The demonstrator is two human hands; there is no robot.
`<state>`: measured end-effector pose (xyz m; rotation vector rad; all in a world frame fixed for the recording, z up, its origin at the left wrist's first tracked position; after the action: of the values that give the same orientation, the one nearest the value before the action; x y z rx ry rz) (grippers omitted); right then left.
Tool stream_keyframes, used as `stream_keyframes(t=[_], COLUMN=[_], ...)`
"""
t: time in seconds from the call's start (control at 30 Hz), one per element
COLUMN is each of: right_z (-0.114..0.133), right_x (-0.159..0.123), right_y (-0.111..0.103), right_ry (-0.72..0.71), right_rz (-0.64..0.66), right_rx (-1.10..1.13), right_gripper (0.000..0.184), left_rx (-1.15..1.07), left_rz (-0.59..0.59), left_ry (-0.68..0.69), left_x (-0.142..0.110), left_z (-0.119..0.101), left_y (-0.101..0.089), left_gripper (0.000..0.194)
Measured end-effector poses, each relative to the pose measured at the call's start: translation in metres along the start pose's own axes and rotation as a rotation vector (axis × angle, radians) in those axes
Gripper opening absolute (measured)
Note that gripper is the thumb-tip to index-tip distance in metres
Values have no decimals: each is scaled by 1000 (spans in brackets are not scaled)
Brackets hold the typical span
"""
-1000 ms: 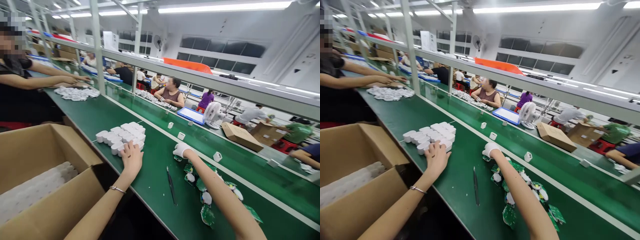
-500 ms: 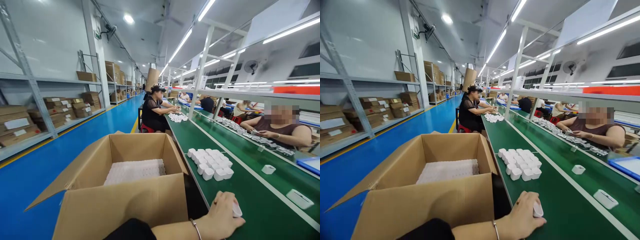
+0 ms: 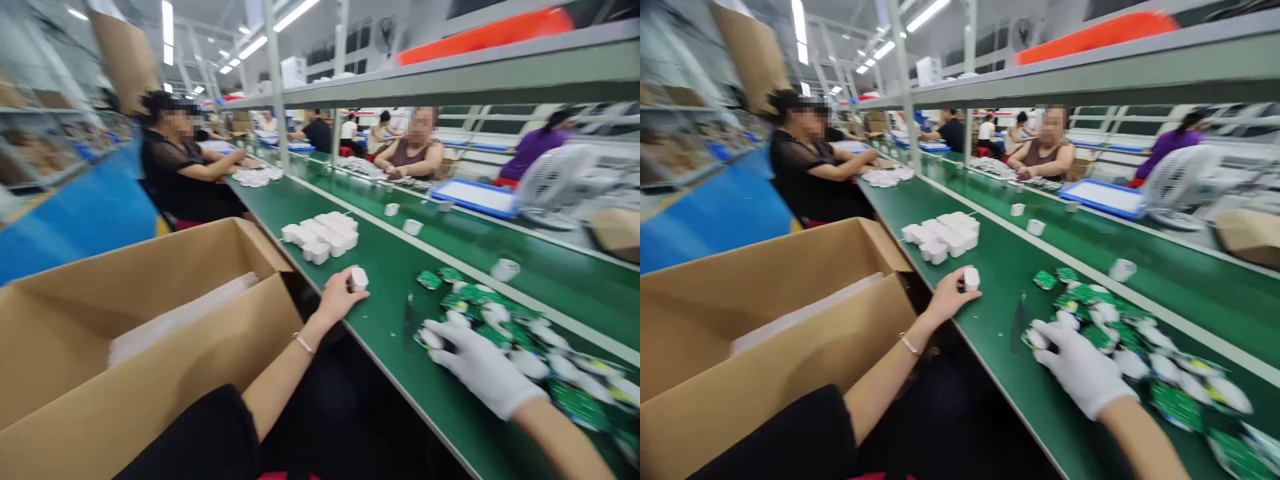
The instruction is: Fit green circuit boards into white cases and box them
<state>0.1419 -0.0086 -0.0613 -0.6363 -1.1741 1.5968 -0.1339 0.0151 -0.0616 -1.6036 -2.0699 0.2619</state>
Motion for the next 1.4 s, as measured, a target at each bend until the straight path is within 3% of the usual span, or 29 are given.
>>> stream_keyframes(t=[0.07, 0.17, 0.3, 0.37, 0.53, 0.63, 0.73, 0.87, 0.97, 1.2, 1.27, 1.4], right_z=[12, 23, 27, 30, 40, 61, 80, 80, 78, 71, 74, 85], right_x=[1, 5, 8, 9, 3, -6, -15, -19, -19, -21, -23, -27], right_y=[-4, -8, -12, -15, -36, -50, -56, -49, -42, -26, -27, -34], right_ry=[95, 199, 209, 159, 83, -76, -198, -155, -157, -11, -60, -216], right_rz=[83, 112, 35, -54, -395, -515, -560, -609, -679, -687, -685, -688], right_rx=[-39, -77, -70, -46, 272, 437, 519, 727, 791, 998, 1002, 853], right_gripper=[41, 57, 16, 11, 32, 36, 35, 38, 34, 35, 32, 26], left_rx=[-161, -186, -236, -304, -455, -486, -411, -448, -526, -308, -319, -380], left_rz=[37, 113, 252, 332, 442, 464, 380, 220, 298, 330, 359, 328], left_ry=[6, 24, 139, 177, 157, 159, 171, 216, 289, 448, 445, 466], left_x=[-2, -8, -14, -15, -17, -21, -22, -23, -29, -41, -42, -42], left_z=[-11, -29, -44, -45, -39, -42, -44, -48, -53, -60, -59, -59], left_y=[14, 41, 65, 69, 64, 62, 57, 46, 50, 47, 48, 46], left_gripper=[61, 63, 61, 59, 58, 63, 64, 28, 32, 60, 62, 44])
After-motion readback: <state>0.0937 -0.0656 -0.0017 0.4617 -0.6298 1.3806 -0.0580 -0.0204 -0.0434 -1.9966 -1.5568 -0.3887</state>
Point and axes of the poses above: each hand's wrist, its own x-axis towards the middle knuckle, its own y-axis out of the palm, z = x × y, the point moved 7 cm from there along x, towards the middle knuckle, and after that the axes turned 1 degree about x, right-handed, at the moved point
